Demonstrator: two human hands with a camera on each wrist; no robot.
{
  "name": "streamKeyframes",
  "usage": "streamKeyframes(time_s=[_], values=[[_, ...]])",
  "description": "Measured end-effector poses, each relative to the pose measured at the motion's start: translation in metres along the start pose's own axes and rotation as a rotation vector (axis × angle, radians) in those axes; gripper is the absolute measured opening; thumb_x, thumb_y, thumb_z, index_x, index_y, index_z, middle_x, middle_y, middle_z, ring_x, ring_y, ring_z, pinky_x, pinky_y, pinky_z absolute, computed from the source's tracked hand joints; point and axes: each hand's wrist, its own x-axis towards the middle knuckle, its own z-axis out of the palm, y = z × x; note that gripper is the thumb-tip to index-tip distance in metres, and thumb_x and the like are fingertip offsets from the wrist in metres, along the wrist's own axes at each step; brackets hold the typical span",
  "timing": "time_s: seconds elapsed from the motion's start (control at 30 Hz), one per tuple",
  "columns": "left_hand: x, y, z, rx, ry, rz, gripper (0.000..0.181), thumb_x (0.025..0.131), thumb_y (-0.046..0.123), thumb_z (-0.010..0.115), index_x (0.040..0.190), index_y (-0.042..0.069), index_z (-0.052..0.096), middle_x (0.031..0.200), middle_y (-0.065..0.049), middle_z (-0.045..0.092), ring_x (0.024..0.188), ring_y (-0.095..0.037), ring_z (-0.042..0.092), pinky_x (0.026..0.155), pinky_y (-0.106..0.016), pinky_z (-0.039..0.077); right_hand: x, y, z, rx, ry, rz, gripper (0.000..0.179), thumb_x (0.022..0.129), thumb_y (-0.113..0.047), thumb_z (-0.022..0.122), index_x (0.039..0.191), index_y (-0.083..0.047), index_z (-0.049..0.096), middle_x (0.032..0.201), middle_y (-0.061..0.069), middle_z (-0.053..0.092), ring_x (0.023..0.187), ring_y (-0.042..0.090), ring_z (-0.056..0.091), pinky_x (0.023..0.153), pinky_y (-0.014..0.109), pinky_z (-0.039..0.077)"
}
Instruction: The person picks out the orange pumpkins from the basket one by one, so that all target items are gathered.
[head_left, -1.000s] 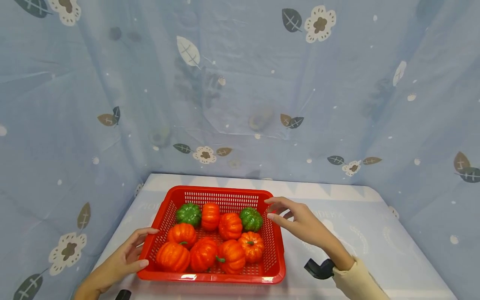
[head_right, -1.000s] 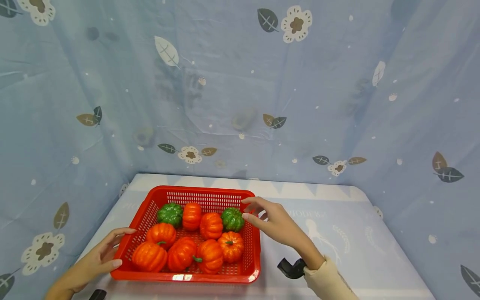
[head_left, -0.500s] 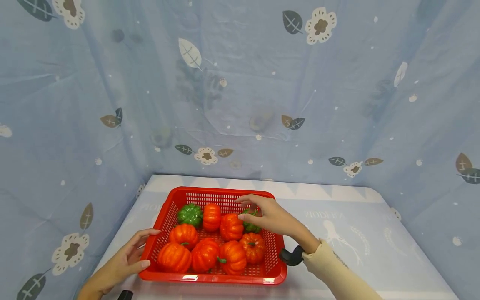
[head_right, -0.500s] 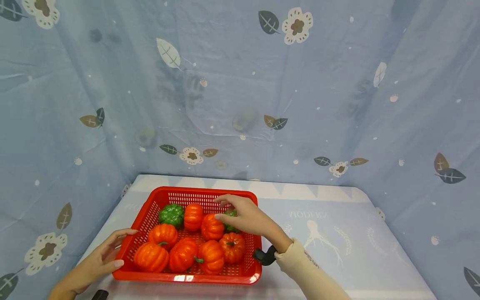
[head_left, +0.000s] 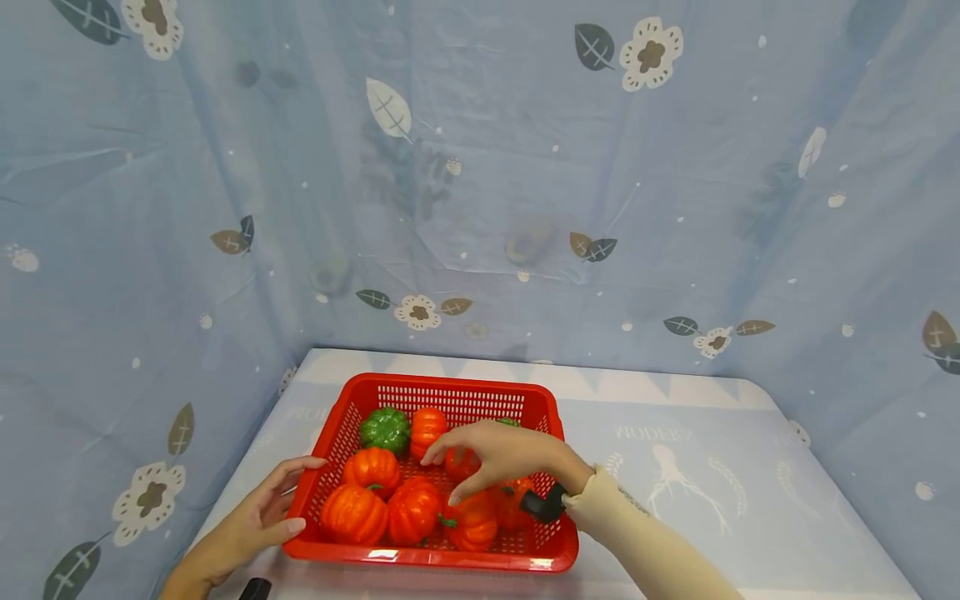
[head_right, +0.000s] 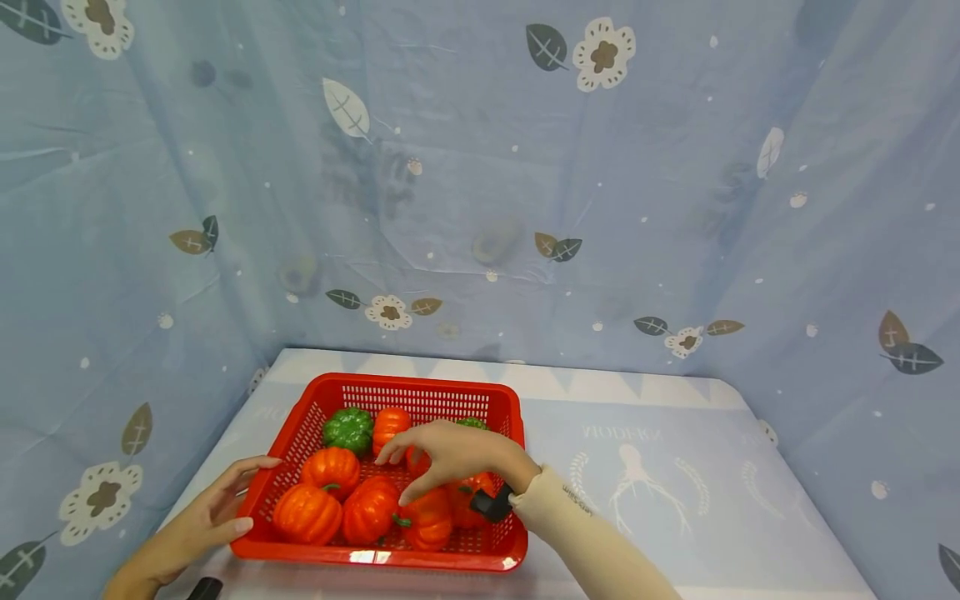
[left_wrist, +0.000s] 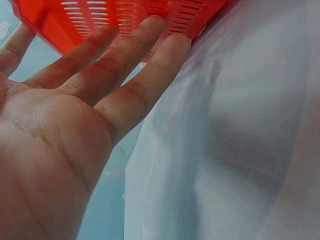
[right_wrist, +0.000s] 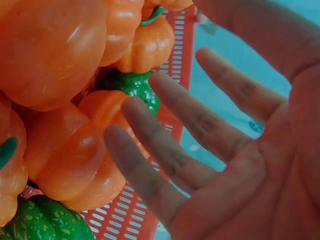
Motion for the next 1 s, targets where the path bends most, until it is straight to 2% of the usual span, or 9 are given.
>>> streamKeyframes(time_s=[0.2, 0.33, 0.5, 0.63, 0.73, 0.87, 1.0], values=[[-0.001, 0.000, 0.000, 0.013, 0.006, 0.002, 0.064, 0.096, 0.014, 0.067, 0.152, 0.013, 0.037, 0.155, -0.020, 0.030, 0.121, -0.006, 0.054, 0.093, -0.036, 0.057, 0.005, 0.001, 0.004, -0.016, -0.171, 0.057, 0.062, 0.082, -0.032, 0.089, 0.137, -0.023, 0.063, 0.136, -0.011, 0.060, 0.120, 0.010, 0.058, 0.101, 0.027, 0.048], [-0.001, -0.001, -0.001, 0.006, 0.000, 0.009, 0.063, 0.096, 0.011, 0.065, 0.152, 0.012, 0.036, 0.152, -0.019, 0.033, 0.121, -0.009, 0.055, 0.092, -0.034, 0.057, 0.007, -0.001, 0.007, -0.026, -0.248, 0.086, 0.067, 0.079, -0.028, 0.091, 0.138, -0.022, 0.060, 0.128, -0.008, 0.062, 0.114, 0.006, 0.057, 0.097, 0.022, 0.048], [0.000, -0.002, -0.001, 0.019, 0.009, 0.007, 0.063, 0.097, 0.012, 0.065, 0.152, 0.012, 0.037, 0.152, -0.017, 0.034, 0.121, -0.008, 0.055, 0.093, -0.031, 0.055, 0.007, -0.007, 0.010, -0.084, -0.259, 0.138, 0.064, 0.075, -0.028, 0.094, 0.128, -0.022, 0.059, 0.114, -0.012, 0.060, 0.104, 0.002, 0.055, 0.092, 0.018, 0.047], [0.000, -0.002, 0.000, 0.024, 0.021, -0.002, 0.063, 0.096, 0.014, 0.066, 0.152, 0.013, 0.037, 0.153, -0.014, 0.034, 0.121, -0.008, 0.054, 0.093, -0.032, 0.056, 0.006, -0.013, 0.014, -0.165, -0.255, 0.212, 0.059, 0.071, -0.029, 0.096, 0.117, -0.026, 0.059, 0.105, -0.015, 0.055, 0.097, 0.002, 0.052, 0.084, 0.019, 0.048], [0.000, -0.001, 0.000, 0.025, 0.023, -0.009, 0.064, 0.096, 0.015, 0.066, 0.152, 0.014, 0.037, 0.154, -0.015, 0.033, 0.121, -0.008, 0.054, 0.094, -0.034, 0.056, 0.006, -0.015, 0.018, -0.185, -0.260, 0.259, 0.058, 0.070, -0.029, 0.097, 0.113, -0.029, 0.059, 0.102, -0.014, 0.052, 0.097, 0.003, 0.048, 0.080, 0.021, 0.048], [0.000, -0.001, 0.001, 0.027, 0.027, -0.011, 0.064, 0.096, 0.016, 0.066, 0.152, 0.014, 0.037, 0.156, -0.019, 0.031, 0.121, -0.008, 0.054, 0.094, -0.037, 0.057, 0.006, -0.013, 0.021, -0.195, -0.259, 0.248, 0.059, 0.068, -0.031, 0.098, 0.112, -0.030, 0.059, 0.102, -0.014, 0.052, 0.098, 0.003, 0.045, 0.078, 0.021, 0.048], [0.000, -0.002, 0.000, 0.025, 0.027, -0.008, 0.064, 0.096, 0.016, 0.066, 0.153, 0.014, 0.037, 0.156, -0.019, 0.031, 0.121, -0.008, 0.054, 0.094, -0.034, 0.056, 0.003, -0.009, 0.019, -0.184, -0.236, 0.176, 0.062, 0.068, -0.031, 0.098, 0.117, -0.029, 0.061, 0.107, -0.016, 0.054, 0.101, 0.002, 0.045, 0.082, 0.018, 0.047]])
